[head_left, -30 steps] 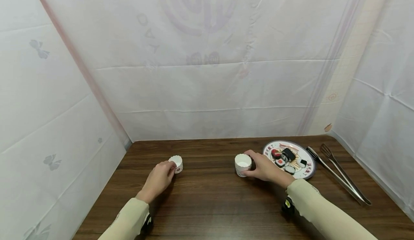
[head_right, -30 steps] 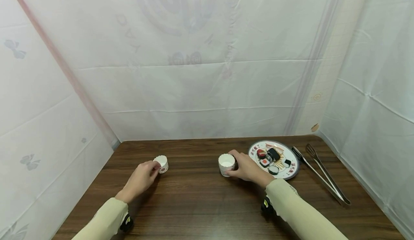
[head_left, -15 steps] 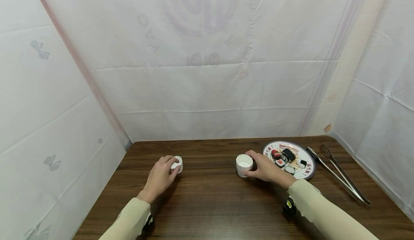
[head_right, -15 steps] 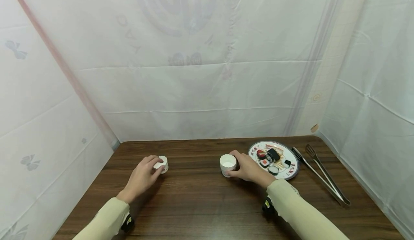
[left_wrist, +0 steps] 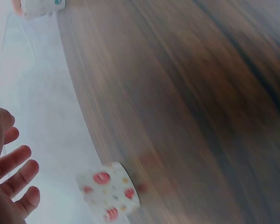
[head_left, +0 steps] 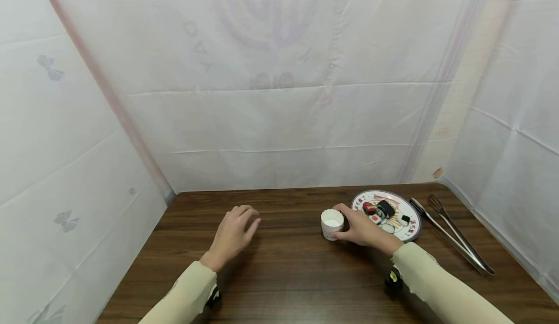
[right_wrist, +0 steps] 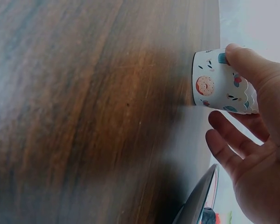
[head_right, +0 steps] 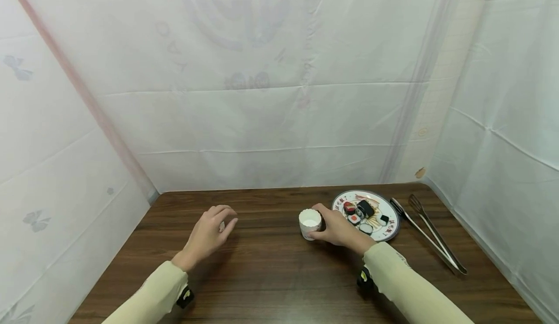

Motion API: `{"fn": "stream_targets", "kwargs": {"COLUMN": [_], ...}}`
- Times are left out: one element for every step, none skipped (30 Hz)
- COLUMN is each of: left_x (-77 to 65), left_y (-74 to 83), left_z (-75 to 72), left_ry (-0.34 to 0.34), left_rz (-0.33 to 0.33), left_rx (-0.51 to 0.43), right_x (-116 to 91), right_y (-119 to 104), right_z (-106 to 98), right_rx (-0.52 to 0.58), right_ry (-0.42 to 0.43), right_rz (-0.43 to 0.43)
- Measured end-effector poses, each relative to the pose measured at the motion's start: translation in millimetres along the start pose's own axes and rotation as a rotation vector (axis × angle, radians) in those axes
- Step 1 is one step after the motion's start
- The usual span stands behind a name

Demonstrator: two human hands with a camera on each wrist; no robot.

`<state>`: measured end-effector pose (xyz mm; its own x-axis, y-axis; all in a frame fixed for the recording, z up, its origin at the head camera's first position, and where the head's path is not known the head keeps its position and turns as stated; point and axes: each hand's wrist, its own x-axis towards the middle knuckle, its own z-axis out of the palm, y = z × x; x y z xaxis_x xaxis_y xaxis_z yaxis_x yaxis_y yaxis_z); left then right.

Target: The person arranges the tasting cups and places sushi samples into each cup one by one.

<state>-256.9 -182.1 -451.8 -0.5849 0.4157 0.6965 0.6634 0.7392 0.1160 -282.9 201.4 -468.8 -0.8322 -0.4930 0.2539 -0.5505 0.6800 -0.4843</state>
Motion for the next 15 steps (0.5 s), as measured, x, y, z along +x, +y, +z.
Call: {"fn": "stream_targets", "kwargs": {"left_x": [2.3, 4.7, 7.1, 9.7, 12.2, 14.8, 17.4, 20.0, 22.7, 25.5, 28.2, 31.0, 33.7, 36.4, 39.0], "left_y": [2.9, 5.7, 8.6, 11.6, 14.5, 17.8, 21.1, 24.4, 27.8, 31.1, 34.6, 38.1, 41.4, 44.8, 47.9], "left_z": [1.0, 2.2, 3.4, 4.7, 6.4, 7.7, 9.3, 10.8, 12.6, 14.5, 16.2, 17.7, 19.4, 21.2, 23.4], "left_ry": [-0.005, -0.01, -0.013, -0.018, -0.023, -0.032, -0.041, -0.05, -0.06, -0.068, -0.077, -0.088, -0.094, -0.099, -0.103], "left_rz": [0.005, 0.01, 0.016, 0.022, 0.029, 0.034, 0.039, 0.043, 0.049, 0.056, 0.061, 0.068, 0.076, 0.085, 0.094], "left_rx": [-0.001, -0.001, -0.005, -0.009, -0.013, -0.022, -0.028, -0.032, -0.035, -0.038, -0.041, -0.045, -0.048, -0.05, -0.052], "right_x": [-0.5, -1.1, -1.5, -2.1, -2.7, -3.2, -3.7, -4.1, -4.5, -5.0, -5.5, -5.9, -6.2, -6.6, -7.1], "right_y": [0.0, 0.0, -0.1, -0.1, -0.1, 0.1, 0.3, 0.6, 0.8, 1.0, 1.2, 1.4, 1.6, 2.0, 2.2], "right_z": [-0.2, -0.3, -0.6, -0.8, -1.0, -1.3, -1.6, -1.9, -2.3, -2.5, -2.8, -3.0, -3.2, -3.2, -3.1], "right_rx": [-0.003, -0.006, -0.006, -0.007, -0.009, -0.011, -0.01, -0.009, -0.007, -0.004, -0.003, -0.002, -0.001, -0.002, -0.004], "right_ry": [0.0, 0.001, 0.004, 0.005, 0.006, 0.006, 0.006, 0.005, 0.003, 0.002, 0.0, -0.001, 0.0, 0.0, 0.0], "right_rz": [-0.005, -0.009, -0.013, -0.014, -0.011, -0.009, -0.006, -0.006, -0.004, -0.001, 0.001, 0.003, 0.002, 0.001, 0.002]}}
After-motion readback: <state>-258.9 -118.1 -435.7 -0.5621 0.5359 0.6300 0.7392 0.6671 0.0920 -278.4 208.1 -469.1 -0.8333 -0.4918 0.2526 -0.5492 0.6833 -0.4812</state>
